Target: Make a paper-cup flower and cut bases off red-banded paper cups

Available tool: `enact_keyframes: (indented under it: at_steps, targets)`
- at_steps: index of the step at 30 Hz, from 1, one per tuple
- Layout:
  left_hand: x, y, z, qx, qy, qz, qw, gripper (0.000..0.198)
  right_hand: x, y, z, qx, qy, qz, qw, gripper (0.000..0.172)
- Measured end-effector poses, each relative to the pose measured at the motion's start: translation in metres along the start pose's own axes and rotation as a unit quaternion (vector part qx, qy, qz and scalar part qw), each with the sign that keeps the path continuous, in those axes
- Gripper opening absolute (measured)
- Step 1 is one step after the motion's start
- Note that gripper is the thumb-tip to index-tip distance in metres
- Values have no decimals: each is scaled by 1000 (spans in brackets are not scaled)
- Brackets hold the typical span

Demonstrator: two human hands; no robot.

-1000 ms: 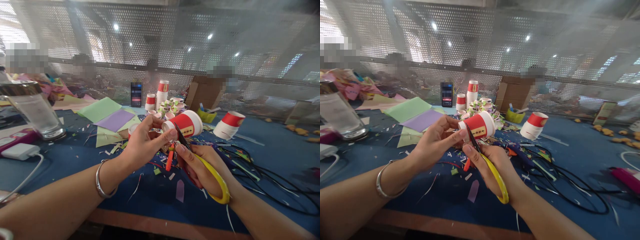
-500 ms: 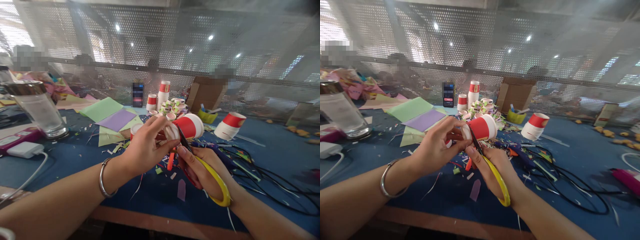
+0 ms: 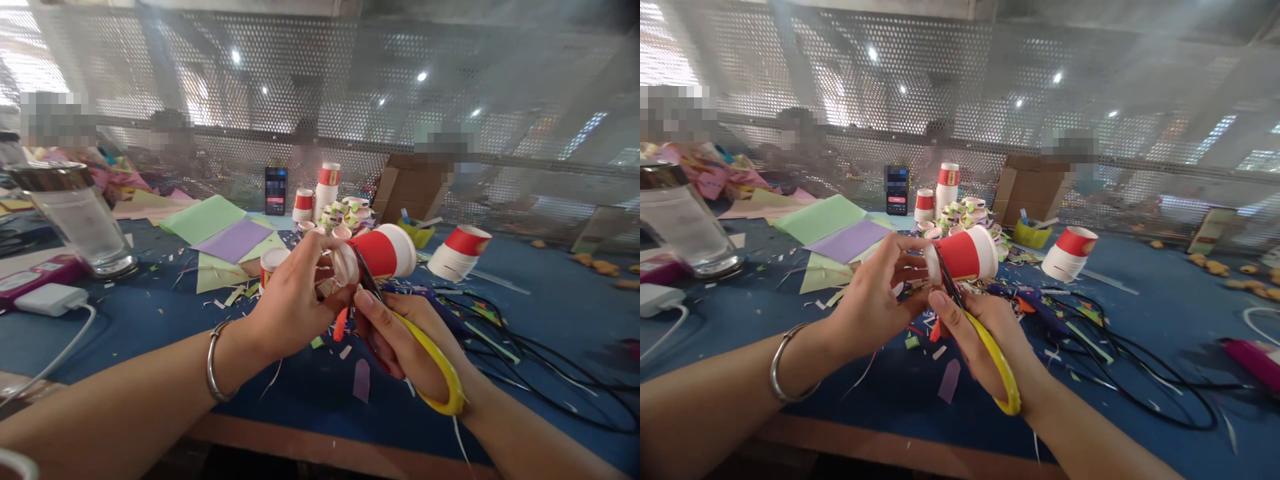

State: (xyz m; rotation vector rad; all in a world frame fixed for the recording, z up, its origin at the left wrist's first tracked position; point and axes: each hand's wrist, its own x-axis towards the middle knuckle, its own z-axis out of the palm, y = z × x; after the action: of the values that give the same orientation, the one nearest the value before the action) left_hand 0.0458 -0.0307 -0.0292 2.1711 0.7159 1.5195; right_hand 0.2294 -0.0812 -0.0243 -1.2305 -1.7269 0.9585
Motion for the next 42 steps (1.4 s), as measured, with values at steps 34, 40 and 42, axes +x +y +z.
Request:
enact_keyframes:
  at_steps: [34,40,42]
  targets:
    - [-2,-2,0,-68,-13,-81,994,42,-2,-3,-1,-26,0,-4,1000,59]
    - [1,1,3,-110,-16,-103,988,48,-1,-1,-3,-21,-8,4,1000,60]
    - [2,4,5,-143,-2,-117,983,53,0,-2,-4,-26,-5,-6,1000,60]
